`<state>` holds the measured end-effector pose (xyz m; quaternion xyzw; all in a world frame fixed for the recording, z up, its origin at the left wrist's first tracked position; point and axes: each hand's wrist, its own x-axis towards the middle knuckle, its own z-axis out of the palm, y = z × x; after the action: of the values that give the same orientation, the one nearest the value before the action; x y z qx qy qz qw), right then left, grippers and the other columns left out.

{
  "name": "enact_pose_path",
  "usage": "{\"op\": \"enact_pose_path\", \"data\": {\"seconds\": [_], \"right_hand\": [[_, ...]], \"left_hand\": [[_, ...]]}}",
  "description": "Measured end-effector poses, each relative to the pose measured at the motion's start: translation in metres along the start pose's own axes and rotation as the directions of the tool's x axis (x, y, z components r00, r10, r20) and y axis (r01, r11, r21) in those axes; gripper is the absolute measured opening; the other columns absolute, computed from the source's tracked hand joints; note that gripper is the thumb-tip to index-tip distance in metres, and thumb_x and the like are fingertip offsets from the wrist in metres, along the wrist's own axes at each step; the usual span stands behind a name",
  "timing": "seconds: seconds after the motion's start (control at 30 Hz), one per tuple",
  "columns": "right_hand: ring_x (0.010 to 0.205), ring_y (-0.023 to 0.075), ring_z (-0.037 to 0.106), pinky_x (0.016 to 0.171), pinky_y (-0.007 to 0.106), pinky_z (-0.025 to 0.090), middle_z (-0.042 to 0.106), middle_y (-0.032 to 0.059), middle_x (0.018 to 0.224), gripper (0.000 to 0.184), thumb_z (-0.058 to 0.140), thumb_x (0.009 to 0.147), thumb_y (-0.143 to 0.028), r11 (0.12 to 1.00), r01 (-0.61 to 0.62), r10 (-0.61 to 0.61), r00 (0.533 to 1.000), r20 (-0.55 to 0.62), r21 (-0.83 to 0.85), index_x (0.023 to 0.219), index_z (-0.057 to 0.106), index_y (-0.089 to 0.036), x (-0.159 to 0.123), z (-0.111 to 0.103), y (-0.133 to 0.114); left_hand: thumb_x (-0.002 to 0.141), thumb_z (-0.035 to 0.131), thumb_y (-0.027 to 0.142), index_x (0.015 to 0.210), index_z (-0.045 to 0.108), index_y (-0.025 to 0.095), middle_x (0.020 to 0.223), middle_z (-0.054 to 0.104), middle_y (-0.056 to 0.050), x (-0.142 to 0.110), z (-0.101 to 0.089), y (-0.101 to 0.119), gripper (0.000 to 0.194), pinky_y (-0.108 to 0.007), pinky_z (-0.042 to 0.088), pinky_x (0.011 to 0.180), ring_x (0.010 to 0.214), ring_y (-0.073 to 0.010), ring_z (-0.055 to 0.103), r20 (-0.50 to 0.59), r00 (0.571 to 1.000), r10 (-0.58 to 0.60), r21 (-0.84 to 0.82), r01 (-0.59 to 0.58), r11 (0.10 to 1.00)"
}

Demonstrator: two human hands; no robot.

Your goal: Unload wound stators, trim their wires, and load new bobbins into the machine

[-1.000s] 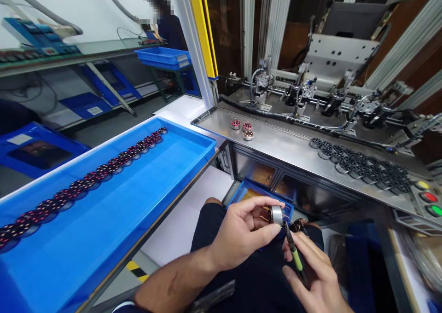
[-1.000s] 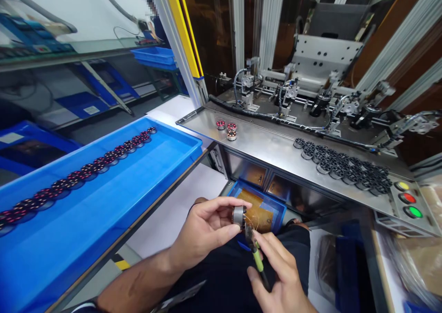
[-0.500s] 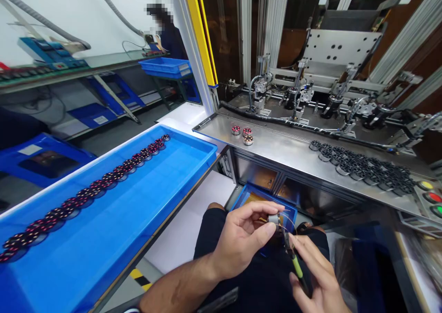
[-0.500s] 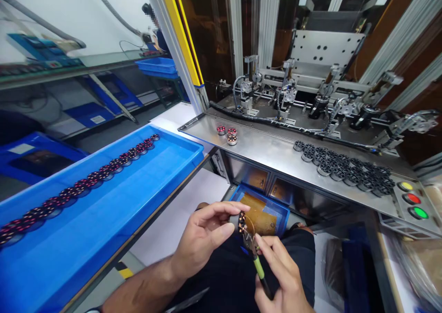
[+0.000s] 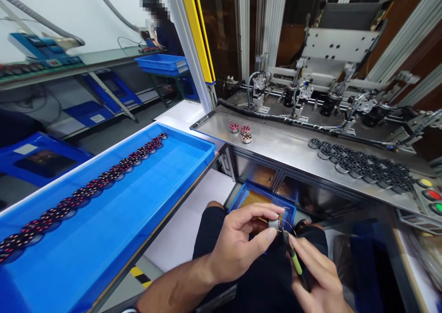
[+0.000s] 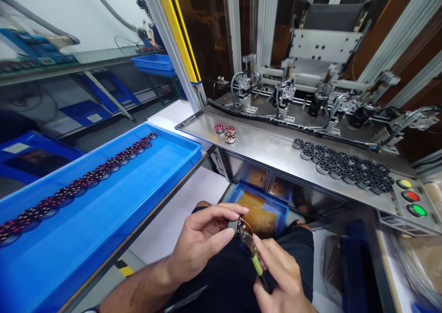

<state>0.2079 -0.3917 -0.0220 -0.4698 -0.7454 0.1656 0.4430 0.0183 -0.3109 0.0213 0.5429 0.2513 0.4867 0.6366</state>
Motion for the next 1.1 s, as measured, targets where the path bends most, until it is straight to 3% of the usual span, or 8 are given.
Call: {"op": "enact_pose_path", "data": {"seconds": [0.17, 0.37, 0.5, 0.6, 0.77, 0.87, 0.97, 1.1], "right_hand": [[0.092, 0.0238, 0.071, 0.072, 0.030, 0.061, 0.070, 0.0075, 0.107, 0.073, 0.051, 0.078, -0.003, 0.997, -0.078, 0.079, 0.997, -0.019, 0.010, 0.145, 0.044, -0.030, -0.003, 0.000, -0.002], [0.109, 0.0254, 0.066, 0.088, 0.033, 0.058, 0.065, 0.0099, 0.119, 0.070, 0.052, 0.076, -0.005, 0.995, -0.066, 0.067, 0.998, -0.016, 0.069, 0.143, 0.047, -0.024, 0.006, 0.002, -0.007], [0.100, 0.0229, 0.068, 0.083, 0.032, 0.060, 0.066, 0.0084, 0.111, 0.070, 0.052, 0.075, -0.004, 0.995, -0.061, 0.063, 0.998, -0.021, 0.075, 0.142, 0.049, -0.025, 0.005, 0.002, -0.007], [0.092, 0.0218, 0.071, 0.073, 0.028, 0.061, 0.070, 0.0069, 0.106, 0.073, 0.052, 0.076, -0.004, 0.998, -0.044, 0.046, 0.998, -0.041, 0.035, 0.145, 0.046, -0.028, 0.000, 0.002, -0.004], [0.105, 0.0267, 0.072, 0.087, 0.034, 0.062, 0.073, 0.0076, 0.119, 0.066, 0.057, 0.078, -0.009, 0.986, -0.112, 0.100, 0.990, -0.099, -0.123, 0.141, 0.052, -0.027, -0.007, -0.002, 0.006], [0.098, 0.0247, 0.074, 0.087, 0.033, 0.061, 0.072, 0.0105, 0.121, 0.059, 0.058, 0.080, -0.011, 0.973, -0.188, 0.176, 0.980, -0.095, -0.131, 0.137, 0.055, -0.023, -0.009, -0.007, 0.010], [0.090, 0.0202, 0.075, 0.086, 0.029, 0.061, 0.071, 0.0122, 0.122, 0.058, 0.057, 0.081, -0.011, 0.972, -0.215, 0.211, 0.976, -0.045, -0.097, 0.139, 0.054, -0.020, -0.013, -0.014, 0.009], [0.098, 0.0215, 0.074, 0.086, 0.025, 0.060, 0.075, 0.0099, 0.112, 0.059, 0.058, 0.079, -0.009, 0.970, -0.209, 0.209, 0.978, -0.015, -0.127, 0.137, 0.057, -0.018, -0.022, -0.024, 0.007]], "left_hand": [[0.087, 0.067, 0.014, 0.104, 0.072, 0.022, 0.116, 0.073, -0.008, 0.000, 0.000, -0.002, 0.019, -0.024, 0.056, 0.085, 0.108, -0.0197, 0.067, 0.001, 1.000, 0.012, 0.003, -0.012, 1.000], [0.086, 0.067, 0.011, 0.106, 0.072, 0.023, 0.116, 0.072, -0.007, -0.002, 0.001, 0.001, 0.023, -0.026, 0.056, 0.089, 0.109, -0.0194, 0.067, 0.031, 0.998, 0.045, 0.008, -0.045, 0.999], [0.085, 0.067, 0.009, 0.107, 0.072, 0.027, 0.116, 0.072, -0.005, -0.003, 0.002, 0.003, 0.029, -0.025, 0.055, 0.092, 0.109, -0.0178, 0.067, 0.059, 0.996, 0.066, 0.027, -0.068, 0.997], [0.085, 0.067, 0.009, 0.108, 0.071, 0.027, 0.115, 0.073, -0.006, -0.003, 0.002, 0.003, 0.029, -0.026, 0.055, 0.092, 0.110, -0.0186, 0.066, 0.071, 0.995, 0.066, 0.060, -0.070, 0.996], [0.083, 0.069, 0.008, 0.106, 0.072, 0.026, 0.124, 0.069, -0.008, -0.001, -0.004, -0.002, 0.029, -0.030, 0.055, 0.094, 0.111, -0.0218, 0.066, 0.088, 0.989, 0.118, 0.134, -0.129, 0.983], [0.077, 0.073, 0.004, 0.111, 0.070, 0.027, 0.137, 0.059, -0.010, 0.001, -0.010, -0.006, 0.042, -0.035, 0.055, 0.095, 0.106, -0.0226, 0.067, 0.154, 0.962, 0.225, 0.263, -0.259, 0.929], [0.071, 0.078, 0.004, 0.128, 0.061, 0.029, 0.135, 0.059, -0.013, 0.004, -0.016, -0.009, 0.064, -0.041, 0.055, 0.096, 0.116, -0.0288, 0.063, 0.193, 0.922, 0.336, 0.369, -0.386, 0.846], [0.075, 0.074, 0.003, 0.128, 0.060, 0.021, 0.131, 0.059, -0.015, 0.009, -0.016, -0.010, 0.059, -0.037, 0.060, 0.092, 0.109, -0.0243, 0.067, 0.288, 0.832, 0.473, 0.446, -0.554, 0.703]]}}
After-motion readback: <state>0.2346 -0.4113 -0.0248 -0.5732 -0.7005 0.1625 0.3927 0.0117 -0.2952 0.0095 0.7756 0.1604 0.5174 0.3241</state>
